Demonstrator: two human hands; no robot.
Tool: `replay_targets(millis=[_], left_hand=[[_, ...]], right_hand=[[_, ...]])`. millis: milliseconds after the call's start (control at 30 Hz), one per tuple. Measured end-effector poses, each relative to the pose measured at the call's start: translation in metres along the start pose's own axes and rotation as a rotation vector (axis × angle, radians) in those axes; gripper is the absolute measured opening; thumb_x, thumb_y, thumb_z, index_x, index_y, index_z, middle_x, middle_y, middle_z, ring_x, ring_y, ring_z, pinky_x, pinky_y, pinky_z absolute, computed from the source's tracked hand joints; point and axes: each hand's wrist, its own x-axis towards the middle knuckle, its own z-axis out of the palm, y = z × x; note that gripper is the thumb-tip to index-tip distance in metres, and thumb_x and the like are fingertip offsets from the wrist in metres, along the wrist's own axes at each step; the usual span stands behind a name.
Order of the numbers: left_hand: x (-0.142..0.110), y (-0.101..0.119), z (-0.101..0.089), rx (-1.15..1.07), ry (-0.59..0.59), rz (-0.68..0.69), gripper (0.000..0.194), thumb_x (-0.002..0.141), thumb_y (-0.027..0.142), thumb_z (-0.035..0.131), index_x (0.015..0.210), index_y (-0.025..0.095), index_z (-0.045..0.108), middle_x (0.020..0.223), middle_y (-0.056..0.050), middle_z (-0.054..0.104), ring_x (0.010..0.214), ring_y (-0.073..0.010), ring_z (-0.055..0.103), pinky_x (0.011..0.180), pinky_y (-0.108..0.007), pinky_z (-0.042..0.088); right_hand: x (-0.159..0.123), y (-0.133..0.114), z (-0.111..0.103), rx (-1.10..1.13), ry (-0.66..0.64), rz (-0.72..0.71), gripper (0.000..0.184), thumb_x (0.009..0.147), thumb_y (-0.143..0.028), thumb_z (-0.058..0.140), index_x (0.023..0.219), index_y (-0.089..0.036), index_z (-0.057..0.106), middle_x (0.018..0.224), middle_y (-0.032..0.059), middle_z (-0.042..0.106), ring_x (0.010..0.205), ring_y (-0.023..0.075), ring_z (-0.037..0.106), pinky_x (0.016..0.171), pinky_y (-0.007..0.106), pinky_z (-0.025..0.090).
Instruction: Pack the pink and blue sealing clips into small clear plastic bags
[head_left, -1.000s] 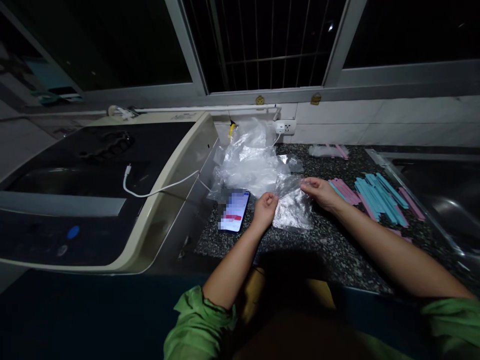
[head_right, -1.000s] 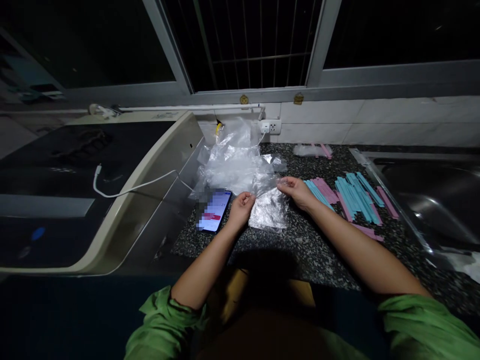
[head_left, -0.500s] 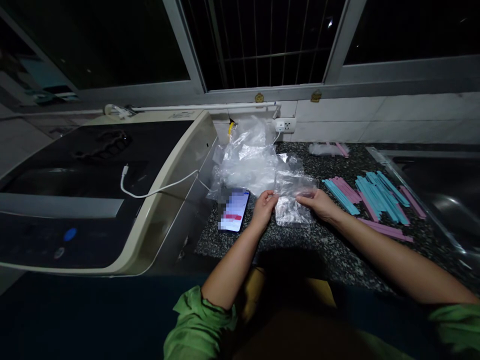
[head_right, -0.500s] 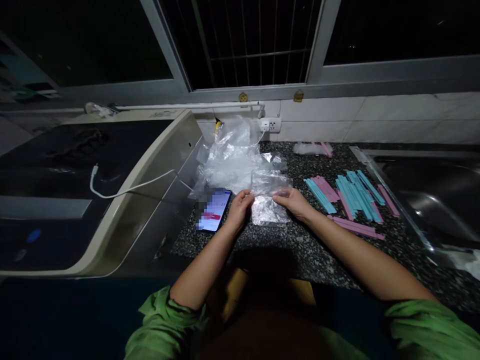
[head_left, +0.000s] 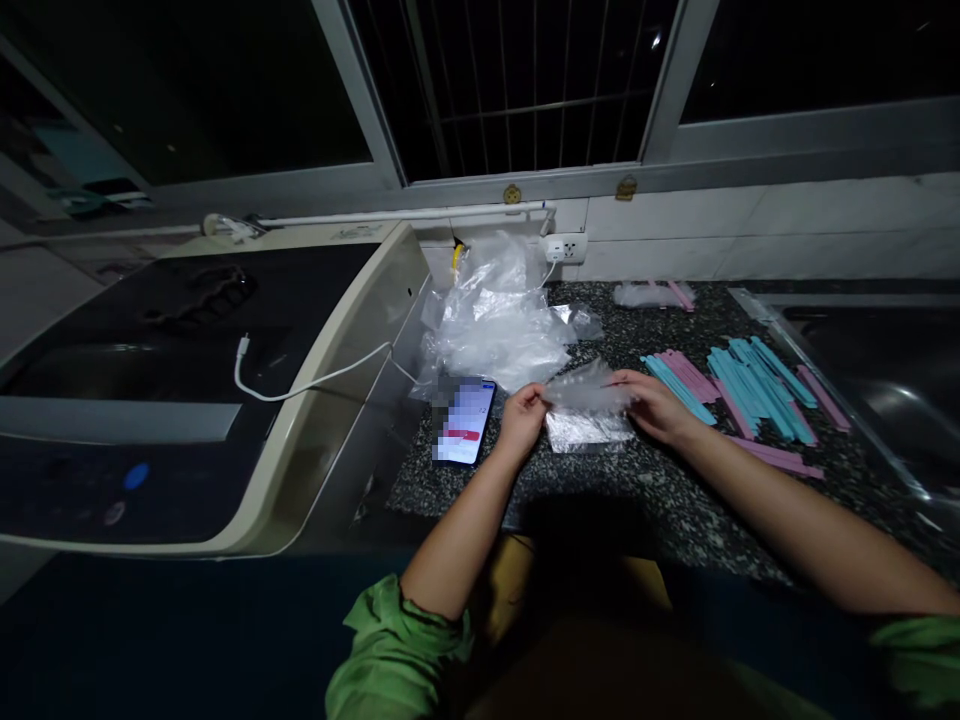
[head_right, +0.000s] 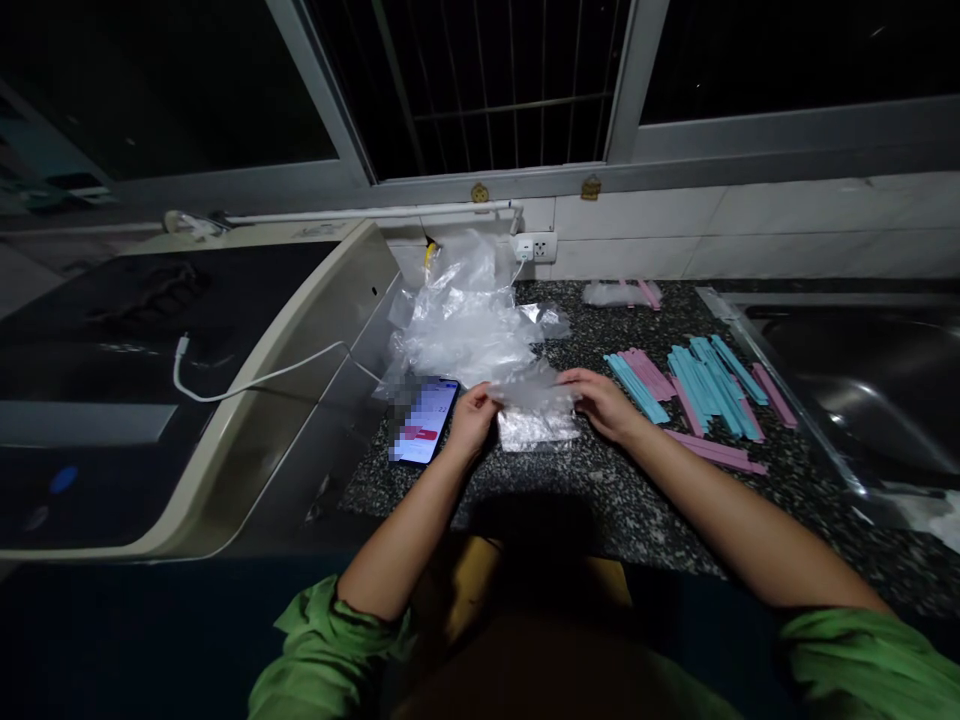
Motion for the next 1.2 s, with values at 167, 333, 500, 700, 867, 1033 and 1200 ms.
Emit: replay_targets(millis=[167,333,500,700,867,1033,1200], left_hand=[[-0.005,0.002,0.001,0.209,-0.074,0.121,0.022,0.064,0.008,0.044,0.062,0.018,0.063,0.066,0.001,0.065,0.065,-0.0124,0.057,0.066,-0.024,0.044],[-0.009,0.000,0.001,0.353,-0.196,0.351,0.027,0.066,0.006,0.043,0.067,0.019,0.067,0.072,-0.002,0.067,0.072,-0.0145,0.059,0.073,-0.028,0.046],[-0.008,0.000,-0.001,0.284,-0.182,0.350,0.026,0.070,0.008,0.044,0.075,0.019,0.068,0.080,-0.004,0.067,0.080,-0.0150,0.059,0.078,-0.028,0.045],[-0.004,0.004,-0.001,0.046,-0.119,-0.004,0.024,0.076,0.030,0.055,0.094,0.017,0.062,0.071,0.000,0.062,0.065,-0.0116,0.054,0.064,-0.023,0.042],[-0.002,0.002,-0.001,0.039,-0.057,-0.103,0.021,0.062,0.032,0.068,0.064,0.015,0.056,0.056,0.005,0.051,0.056,-0.0086,0.044,0.057,-0.021,0.035],[0.001,0.000,-0.004,-0.019,0.037,-0.060,0.019,0.065,0.032,0.063,0.064,0.016,0.052,0.056,0.006,0.046,0.056,-0.0077,0.040,0.057,-0.020,0.032],[-0.002,0.005,-0.001,0.058,0.010,-0.029,0.019,0.067,0.033,0.061,0.065,0.017,0.050,0.057,0.006,0.044,0.057,-0.0079,0.039,0.058,-0.020,0.032]], right_hand=[[0.003,-0.012,-0.005,-0.036,-0.041,0.058,0.036,0.065,-0.052,0.061,0.083,-0.021,0.064,0.082,0.0050,0.067,0.071,0.0158,0.058,0.063,0.028,0.043],[-0.001,-0.014,0.007,-0.334,-0.260,0.028,0.040,0.058,-0.048,0.071,0.084,-0.018,0.066,0.077,0.0020,0.066,0.072,0.0155,0.057,0.067,0.028,0.041],[-0.004,-0.015,0.008,-0.448,-0.243,-0.007,0.034,0.056,-0.048,0.069,0.066,-0.017,0.061,0.058,-0.0031,0.054,0.055,0.0103,0.045,0.055,0.025,0.033],[-0.011,-0.022,0.008,-0.506,-0.137,-0.099,0.032,0.060,-0.050,0.065,0.066,-0.019,0.059,0.056,-0.0025,0.050,0.054,0.0108,0.041,0.052,0.026,0.030],[-0.015,-0.018,0.009,-0.506,-0.184,-0.066,0.037,0.058,-0.052,0.067,0.071,-0.018,0.060,0.062,-0.0009,0.055,0.058,0.0130,0.046,0.055,0.026,0.034],[-0.021,-0.017,0.001,-0.551,-0.236,-0.020,0.042,0.058,-0.058,0.064,0.060,-0.017,0.058,0.056,-0.0010,0.053,0.056,0.0130,0.047,0.055,0.027,0.034],[-0.023,-0.031,-0.001,-0.546,-0.237,-0.058,0.044,0.061,-0.053,0.065,0.087,-0.017,0.063,0.078,0.0028,0.062,0.070,0.0160,0.054,0.065,0.029,0.041]])
